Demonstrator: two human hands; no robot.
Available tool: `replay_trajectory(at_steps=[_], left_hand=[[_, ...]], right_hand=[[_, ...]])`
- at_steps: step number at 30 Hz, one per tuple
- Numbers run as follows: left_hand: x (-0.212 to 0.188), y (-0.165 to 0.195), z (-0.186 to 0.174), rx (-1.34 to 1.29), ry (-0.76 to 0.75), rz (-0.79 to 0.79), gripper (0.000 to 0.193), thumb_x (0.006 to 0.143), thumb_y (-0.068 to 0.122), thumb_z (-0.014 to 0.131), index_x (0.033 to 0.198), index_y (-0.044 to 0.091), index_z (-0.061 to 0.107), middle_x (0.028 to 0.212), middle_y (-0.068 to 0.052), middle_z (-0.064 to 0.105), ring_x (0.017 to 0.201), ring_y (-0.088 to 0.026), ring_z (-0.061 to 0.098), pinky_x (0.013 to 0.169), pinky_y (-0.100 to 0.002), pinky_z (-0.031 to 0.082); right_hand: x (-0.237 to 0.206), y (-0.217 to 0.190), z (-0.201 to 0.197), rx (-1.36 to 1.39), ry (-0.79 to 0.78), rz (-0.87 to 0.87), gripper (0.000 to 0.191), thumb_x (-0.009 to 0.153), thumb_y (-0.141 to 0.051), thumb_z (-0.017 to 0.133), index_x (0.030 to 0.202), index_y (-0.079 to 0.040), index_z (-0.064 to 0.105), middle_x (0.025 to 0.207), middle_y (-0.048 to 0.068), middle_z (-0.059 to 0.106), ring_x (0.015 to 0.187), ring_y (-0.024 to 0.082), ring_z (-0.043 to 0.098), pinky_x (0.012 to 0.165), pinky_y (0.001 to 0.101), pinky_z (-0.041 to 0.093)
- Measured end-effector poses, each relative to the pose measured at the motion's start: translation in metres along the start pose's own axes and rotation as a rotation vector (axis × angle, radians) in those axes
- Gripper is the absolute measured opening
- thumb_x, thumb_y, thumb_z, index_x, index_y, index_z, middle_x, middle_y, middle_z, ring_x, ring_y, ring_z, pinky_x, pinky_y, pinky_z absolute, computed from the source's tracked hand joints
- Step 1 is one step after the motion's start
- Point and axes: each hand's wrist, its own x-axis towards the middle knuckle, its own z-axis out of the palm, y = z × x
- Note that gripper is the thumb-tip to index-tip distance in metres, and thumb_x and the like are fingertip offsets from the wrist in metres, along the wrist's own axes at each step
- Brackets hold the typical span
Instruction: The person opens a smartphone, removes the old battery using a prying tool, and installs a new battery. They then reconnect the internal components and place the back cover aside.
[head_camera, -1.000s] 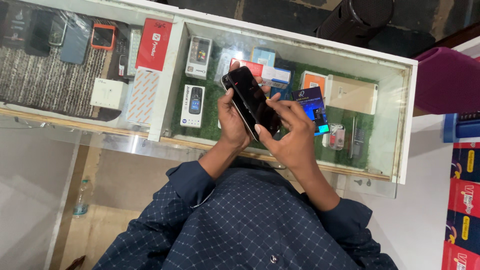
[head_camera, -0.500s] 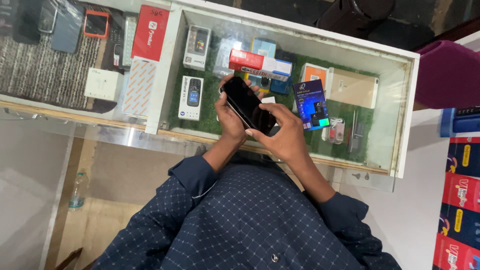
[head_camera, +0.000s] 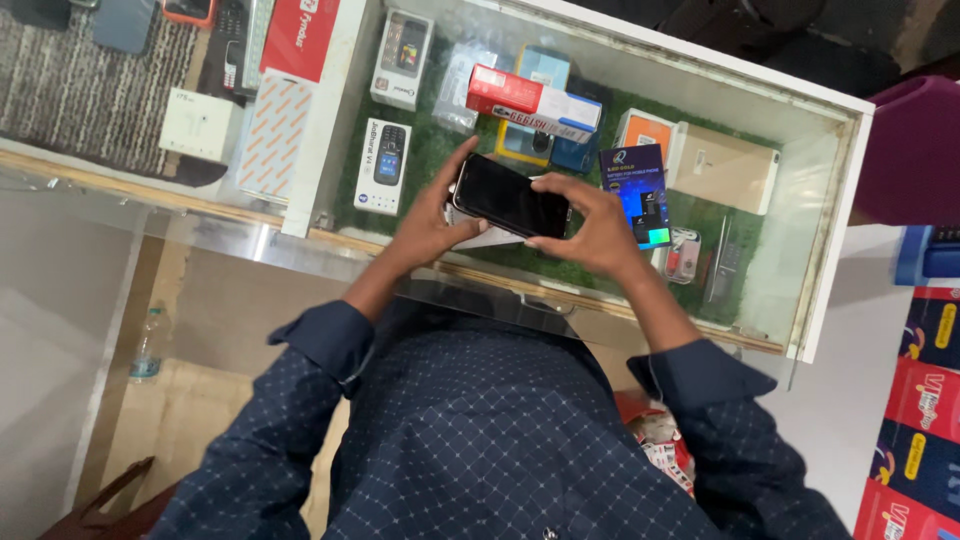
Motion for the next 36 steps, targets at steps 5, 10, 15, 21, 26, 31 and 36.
replay_trajectory(at_steps=[5,10,15,21,26,31,36], left_hand=[[-0.006,-0.022,-0.009,0.503,0.002,-0.171,0.095,0.070,0.025,0.094,0.152,0.013,0.048,0.128,-0.015,0.058,0.118,-0.030,0.058,0.101,-0.040,0.047],[-0.017,-0.049,0.013,0.657,0.049,0.017,0.084,0.063,0.022,0.097,0.137,0.010,0.057,0.129,-0.011,0.058,0.119,-0.035,0.052,0.103,-0.043,0.045],[-0.027,-0.054,0.034,0.749,0.070,-0.037,0.084,0.060,0.023,0.098,0.133,0.011,0.060,0.129,-0.011,0.057,0.121,-0.035,0.052,0.106,-0.044,0.044],[-0.027,-0.066,0.018,0.687,0.068,0.057,0.103,0.063,0.026,0.099,0.150,0.010,0.046,0.143,-0.017,0.049,0.135,-0.038,0.047,0.113,-0.045,0.041],[-0.043,-0.068,0.018,0.680,0.083,0.105,0.120,0.062,0.020,0.097,0.158,0.008,0.026,0.158,-0.022,0.040,0.145,-0.043,0.038,0.120,-0.047,0.036],[-0.027,-0.085,-0.019,0.620,-0.051,0.088,0.114,0.071,0.015,0.094,0.163,0.010,0.027,0.160,-0.020,0.042,0.149,-0.041,0.038,0.123,-0.046,0.036],[-0.020,-0.117,-0.046,0.552,-0.087,0.096,0.100,0.077,0.026,0.095,0.157,0.008,0.038,0.154,-0.020,0.046,0.145,-0.040,0.045,0.120,-0.045,0.041]], right_hand=[[0.007,0.048,0.008,-0.084,-0.088,-0.193,0.074,0.068,-0.016,0.095,0.134,-0.005,0.063,0.138,0.014,0.067,0.134,0.031,0.062,0.113,0.0410,0.049],[-0.006,0.075,0.020,-0.038,-0.169,-0.137,0.081,0.069,-0.015,0.094,0.142,-0.009,0.058,0.134,0.016,0.065,0.123,0.033,0.064,0.106,0.0413,0.052],[-0.022,0.077,0.007,-0.052,-0.158,-0.183,0.085,0.068,-0.014,0.094,0.144,-0.011,0.056,0.134,0.016,0.062,0.125,0.035,0.060,0.108,0.0418,0.050],[-0.004,0.079,0.015,-0.095,-0.149,-0.123,0.089,0.064,-0.013,0.093,0.145,-0.013,0.056,0.131,0.016,0.060,0.124,0.034,0.058,0.107,0.0410,0.050],[0.001,0.079,0.030,-0.095,-0.125,-0.148,0.090,0.066,-0.012,0.092,0.147,-0.012,0.055,0.138,0.014,0.062,0.129,0.035,0.056,0.111,0.0418,0.048],[0.005,0.079,0.045,-0.116,-0.090,-0.065,0.086,0.068,-0.014,0.093,0.146,-0.014,0.057,0.137,0.014,0.060,0.129,0.032,0.058,0.111,0.0419,0.049],[0.005,0.089,0.068,-0.175,-0.028,0.012,0.087,0.065,-0.021,0.095,0.144,-0.016,0.060,0.137,0.013,0.061,0.127,0.030,0.060,0.111,0.0424,0.049]])
